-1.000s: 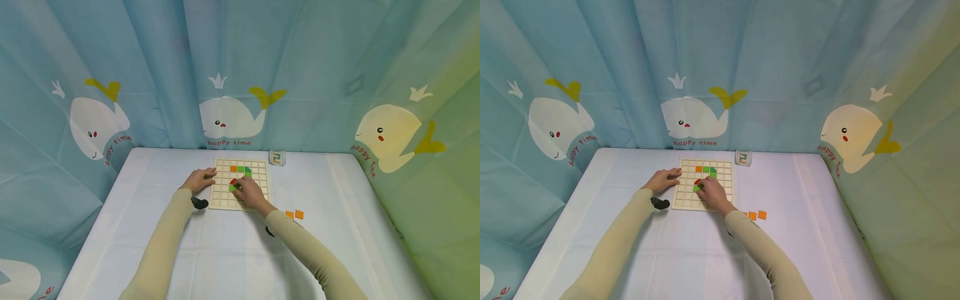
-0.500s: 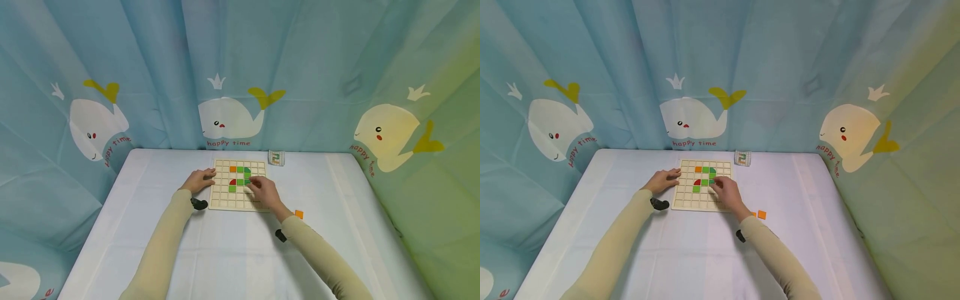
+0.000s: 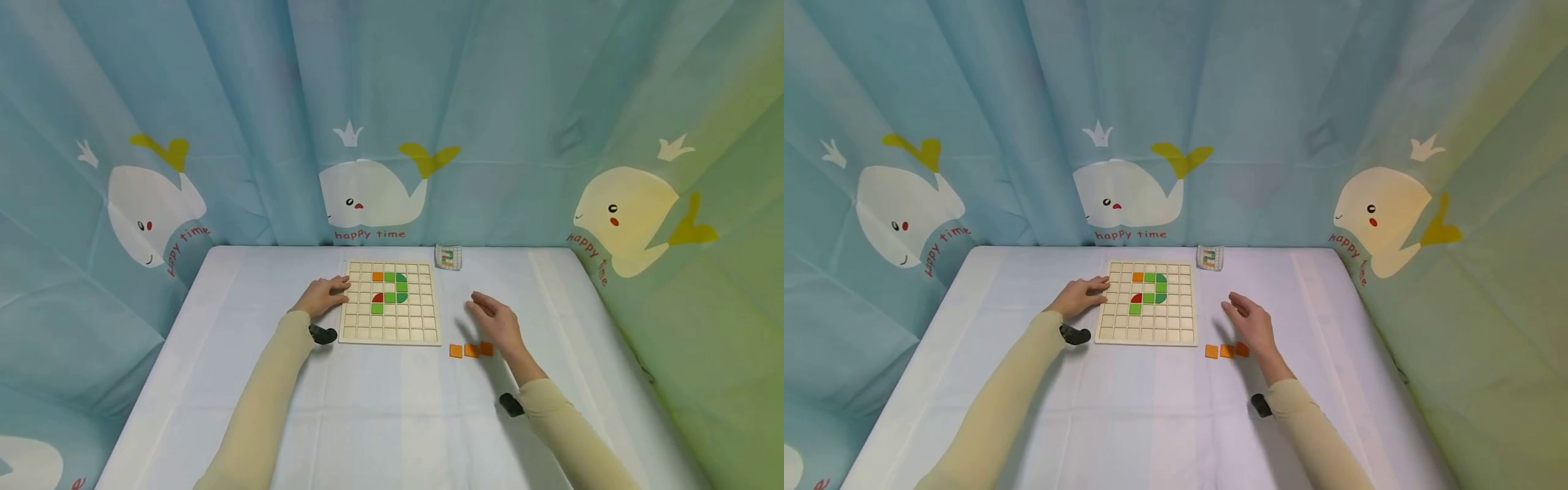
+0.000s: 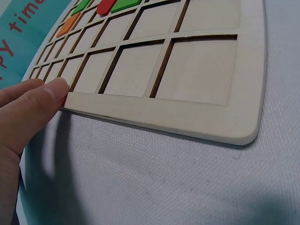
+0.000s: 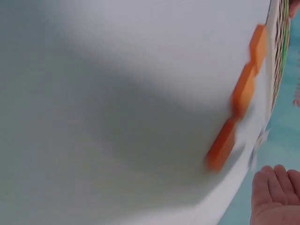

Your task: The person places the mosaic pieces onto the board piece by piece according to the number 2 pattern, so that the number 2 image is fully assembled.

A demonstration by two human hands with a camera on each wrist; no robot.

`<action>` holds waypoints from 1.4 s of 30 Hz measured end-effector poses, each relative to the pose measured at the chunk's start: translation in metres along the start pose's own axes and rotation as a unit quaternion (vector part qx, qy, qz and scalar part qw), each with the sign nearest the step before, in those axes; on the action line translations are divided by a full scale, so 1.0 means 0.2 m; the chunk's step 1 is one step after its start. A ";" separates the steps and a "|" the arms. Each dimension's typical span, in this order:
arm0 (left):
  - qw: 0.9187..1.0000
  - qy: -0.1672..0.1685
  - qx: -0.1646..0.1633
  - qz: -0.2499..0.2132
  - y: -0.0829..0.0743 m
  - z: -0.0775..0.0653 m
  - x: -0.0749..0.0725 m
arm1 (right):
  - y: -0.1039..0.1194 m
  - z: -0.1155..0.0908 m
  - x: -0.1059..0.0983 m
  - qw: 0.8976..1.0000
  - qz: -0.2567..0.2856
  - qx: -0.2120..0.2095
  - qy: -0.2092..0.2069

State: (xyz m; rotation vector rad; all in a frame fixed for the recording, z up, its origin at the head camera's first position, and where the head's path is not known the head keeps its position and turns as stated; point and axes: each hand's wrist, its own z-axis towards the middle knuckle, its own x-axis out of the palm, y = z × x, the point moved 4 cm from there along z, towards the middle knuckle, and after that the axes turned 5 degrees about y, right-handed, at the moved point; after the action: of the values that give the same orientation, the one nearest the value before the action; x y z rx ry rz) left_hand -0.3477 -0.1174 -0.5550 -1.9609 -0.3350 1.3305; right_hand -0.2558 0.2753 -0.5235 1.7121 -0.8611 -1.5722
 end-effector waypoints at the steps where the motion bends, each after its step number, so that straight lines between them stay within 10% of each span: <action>1: 1.000 -0.001 0.000 0.000 0.00 0.00 0.00 | -0.02 -0.02 -0.02 1.000 0.002 0.005 0.005; 26: 1.000 -0.008 0.003 0.007 0.02 0.00 0.01 | -0.21 -0.27 -0.10 0.979 -0.167 -0.072 0.090; 42: 1.000 -0.009 0.004 0.005 0.01 0.01 0.01 | -0.23 -0.28 -0.10 0.972 -0.174 -0.135 0.078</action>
State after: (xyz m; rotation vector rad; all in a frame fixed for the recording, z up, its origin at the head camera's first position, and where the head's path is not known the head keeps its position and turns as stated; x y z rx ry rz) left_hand -0.3491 -0.1175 -0.5586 -1.9473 -0.3300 1.3547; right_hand -0.1989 0.3195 -0.5469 1.8221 -0.2614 -1.6599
